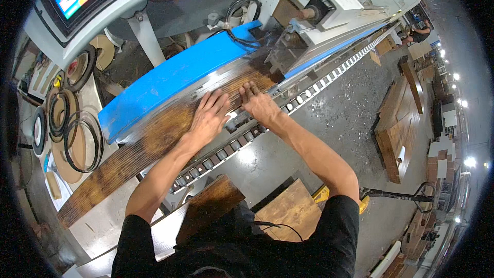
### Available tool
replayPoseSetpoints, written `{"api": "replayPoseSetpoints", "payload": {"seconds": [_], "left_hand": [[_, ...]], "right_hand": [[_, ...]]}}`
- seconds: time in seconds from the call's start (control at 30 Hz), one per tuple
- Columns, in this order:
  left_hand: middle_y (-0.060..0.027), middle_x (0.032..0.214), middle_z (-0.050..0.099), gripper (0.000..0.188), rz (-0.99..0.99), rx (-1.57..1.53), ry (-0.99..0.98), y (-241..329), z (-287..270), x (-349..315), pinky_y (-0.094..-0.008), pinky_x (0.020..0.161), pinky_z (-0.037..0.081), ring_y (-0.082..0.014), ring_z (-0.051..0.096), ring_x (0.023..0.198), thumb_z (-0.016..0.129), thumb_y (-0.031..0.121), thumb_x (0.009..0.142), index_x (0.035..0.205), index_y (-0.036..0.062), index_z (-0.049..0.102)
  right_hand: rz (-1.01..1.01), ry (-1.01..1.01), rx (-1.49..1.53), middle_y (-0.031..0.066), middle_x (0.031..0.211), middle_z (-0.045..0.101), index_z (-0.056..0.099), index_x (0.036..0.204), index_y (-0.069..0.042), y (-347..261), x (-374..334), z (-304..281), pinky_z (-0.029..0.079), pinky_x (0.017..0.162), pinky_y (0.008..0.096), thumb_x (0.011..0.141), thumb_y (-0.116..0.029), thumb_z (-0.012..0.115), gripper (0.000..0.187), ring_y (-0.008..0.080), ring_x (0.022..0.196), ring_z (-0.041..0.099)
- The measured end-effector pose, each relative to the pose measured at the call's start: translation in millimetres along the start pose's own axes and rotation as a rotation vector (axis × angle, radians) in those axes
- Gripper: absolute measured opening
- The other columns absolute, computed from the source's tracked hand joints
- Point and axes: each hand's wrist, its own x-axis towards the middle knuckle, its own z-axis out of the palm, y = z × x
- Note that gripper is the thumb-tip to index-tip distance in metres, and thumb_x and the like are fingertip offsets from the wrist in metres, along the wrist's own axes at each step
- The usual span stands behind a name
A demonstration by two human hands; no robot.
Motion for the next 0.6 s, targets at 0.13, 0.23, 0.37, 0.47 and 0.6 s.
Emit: {"api": "replayPoseSetpoints", "payload": {"seconds": [0.13, 0.23, 0.37, 0.47, 0.6], "left_hand": [[-0.0172, 0.153, 0.046, 0.059, -0.009, 0.146, 0.015, -18.8, -53.2, -94.4, -0.0559, 0.119, 0.03, -0.0397, 0.038, 0.145, 0.073, 0.023, 0.089, 0.14, -0.0001, 0.055], [-0.0165, 0.154, 0.046, 0.065, -0.047, 0.238, -0.008, -42.5, -116.2, -175.9, -0.0538, 0.119, 0.031, -0.0376, 0.038, 0.146, 0.073, 0.025, 0.089, 0.145, 0.0017, 0.05], [-0.0154, 0.155, 0.045, 0.065, -0.082, 0.232, -0.025, -46.6, -123.2, -197.1, -0.0542, 0.12, 0.029, -0.0371, 0.038, 0.146, 0.072, 0.029, 0.09, 0.144, 0.0014, 0.05], [-0.015, 0.154, 0.046, 0.066, -0.099, 0.155, 0.01, -34.7, -107.7, -161.8, -0.0533, 0.12, 0.029, -0.0363, 0.037, 0.146, 0.075, 0.028, 0.087, 0.142, 0.0013, 0.052], [-0.0148, 0.154, 0.046, 0.066, -0.11, 0.073, 0.003, -28.3, -105.0, -155.5, -0.0512, 0.119, 0.031, -0.036, 0.039, 0.145, 0.079, 0.023, 0.084, 0.14, 0.0006, 0.054]], "right_hand": [[0.166, -0.225, -0.143, 0.0361, 0.151, 0.039, 0.032, 0.144, 0.02, -4.8, -0.9, 3.0, 0.036, 0.118, 0.0496, 0.096, -0.014, 0.056, 0.064, 0.0497, 0.141, 0.039], [0.0, -0.114, -0.199, 0.0451, 0.146, 0.035, 0.019, 0.14, 0.031, -33.8, 4.1, -2.1, 0.023, 0.124, 0.053, 0.085, -0.006, 0.067, 0.082, 0.0514, 0.137, 0.042], [-0.214, -0.121, -0.287, 0.0414, 0.156, -0.005, -0.003, 0.146, 0.023, -117.3, 33.7, -2.8, 0.034, 0.122, 0.0419, 0.088, 0.006, 0.054, 0.084, 0.0493, 0.149, 0.012], [-0.275, -0.082, 0.138, 0.0351, 0.158, 0.014, 0.012, 0.148, 0.019, -132.7, 43.0, -36.6, 0.045, 0.116, 0.0407, 0.09, 0.004, 0.053, 0.073, 0.0435, 0.146, 0.027], [-0.297, -0.199, 0.08, 0.0239, 0.164, 0.016, 0.02, 0.156, 0.005, -96.9, 30.7, -59.0, 0.035, 0.122, 0.0384, 0.104, -0.02, 0.044, 0.063, 0.0338, 0.153, 0.018]]}}
